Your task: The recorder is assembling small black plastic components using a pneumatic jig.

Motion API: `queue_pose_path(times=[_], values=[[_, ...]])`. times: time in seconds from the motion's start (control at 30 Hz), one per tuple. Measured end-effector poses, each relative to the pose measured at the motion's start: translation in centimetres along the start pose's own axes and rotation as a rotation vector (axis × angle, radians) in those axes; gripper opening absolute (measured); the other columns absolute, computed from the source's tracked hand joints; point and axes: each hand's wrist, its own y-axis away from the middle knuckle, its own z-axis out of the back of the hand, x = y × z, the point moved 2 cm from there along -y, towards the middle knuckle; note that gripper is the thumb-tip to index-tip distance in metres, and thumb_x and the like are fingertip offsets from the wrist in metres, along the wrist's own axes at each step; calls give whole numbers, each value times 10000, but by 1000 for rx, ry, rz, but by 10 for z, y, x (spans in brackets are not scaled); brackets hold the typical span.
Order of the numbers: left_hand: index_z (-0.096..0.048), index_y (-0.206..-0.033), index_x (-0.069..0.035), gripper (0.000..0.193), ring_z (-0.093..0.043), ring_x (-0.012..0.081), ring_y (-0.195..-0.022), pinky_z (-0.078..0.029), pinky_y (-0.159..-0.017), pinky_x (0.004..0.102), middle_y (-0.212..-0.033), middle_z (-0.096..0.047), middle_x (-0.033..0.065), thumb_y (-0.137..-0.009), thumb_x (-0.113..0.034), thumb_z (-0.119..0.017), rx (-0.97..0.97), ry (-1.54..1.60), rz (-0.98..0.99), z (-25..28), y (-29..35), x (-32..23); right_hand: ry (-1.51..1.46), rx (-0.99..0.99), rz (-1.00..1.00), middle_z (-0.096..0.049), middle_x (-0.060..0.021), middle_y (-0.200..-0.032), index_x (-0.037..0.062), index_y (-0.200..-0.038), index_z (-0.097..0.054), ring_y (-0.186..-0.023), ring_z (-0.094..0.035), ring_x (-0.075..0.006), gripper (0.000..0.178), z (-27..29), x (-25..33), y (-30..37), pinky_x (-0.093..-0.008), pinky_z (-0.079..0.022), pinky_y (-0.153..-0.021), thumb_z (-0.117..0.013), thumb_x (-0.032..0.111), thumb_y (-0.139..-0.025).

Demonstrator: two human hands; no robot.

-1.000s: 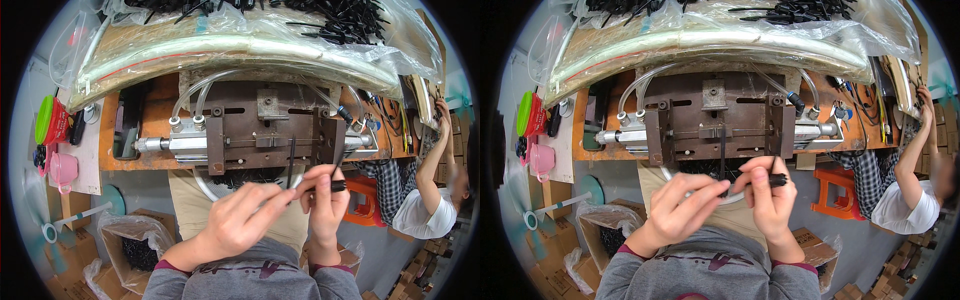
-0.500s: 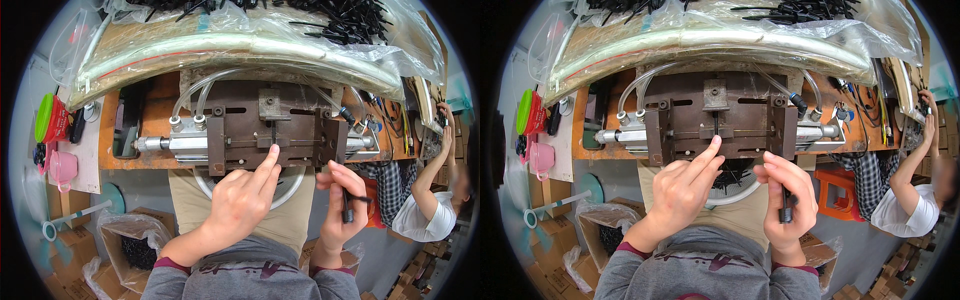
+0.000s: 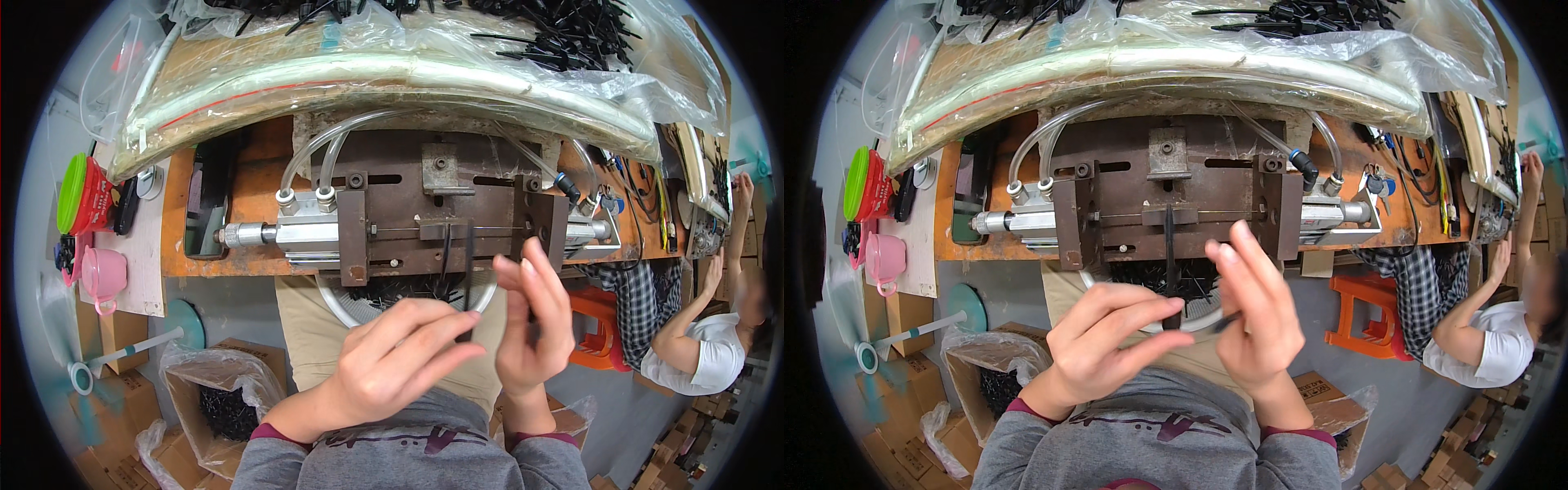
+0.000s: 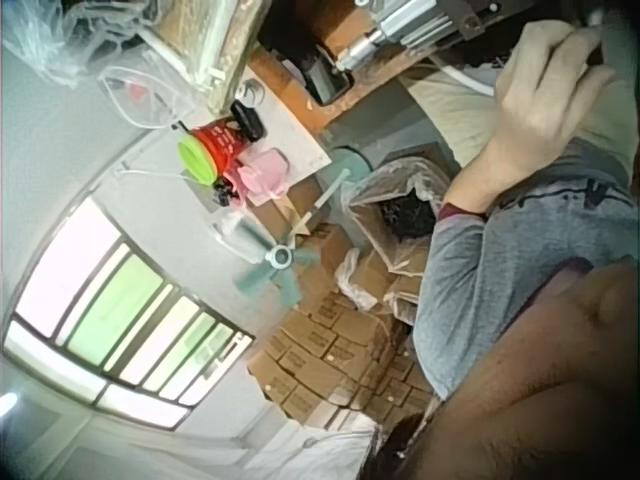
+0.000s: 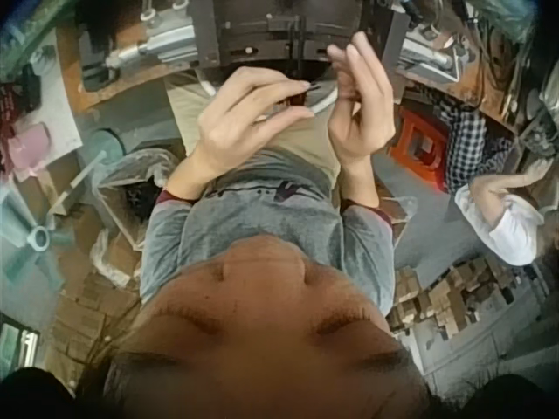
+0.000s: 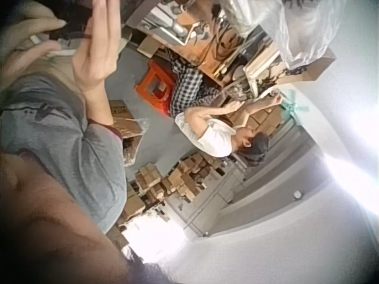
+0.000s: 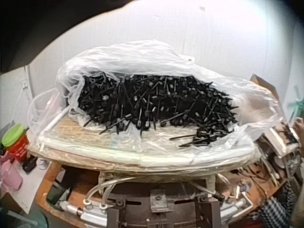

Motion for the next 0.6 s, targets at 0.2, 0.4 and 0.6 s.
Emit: queue_pose_path(times=[0.2,0.4,0.6], values=[[-669,-900,17,281,-624,159,-642,-495,-553,240,-1211,-616,188,-670,-80,-796,38,-355,-48,-19,5,24,-352,99,-449,-452,17,-646,-29,-1045,-539,-563,-380,-53,262,15,-4,5,-209,-285,-526,-424,205,-1021],[-681,-884,-25,260,-576,99,-556,-434,-497,221,-1158,-665,101,-692,-171,-780,101,-651,-163,-18,-8,27,-615,116,-493,-470,-50,-689,-16,-939,-491,-607,-441,-117,401,23,0,3,-242,-354,-602,-357,350,-1031],[-691,-907,-28,268,-600,116,-579,-463,-523,224,-1134,-672,105,-688,-147,-789,151,-660,-101,-15,-9,20,-267,174,-358,-554,-99,-914,-56,-958,-650,-822,-538,-157,207,32,7,-8,-267,-439,-722,-559,129,-934]])
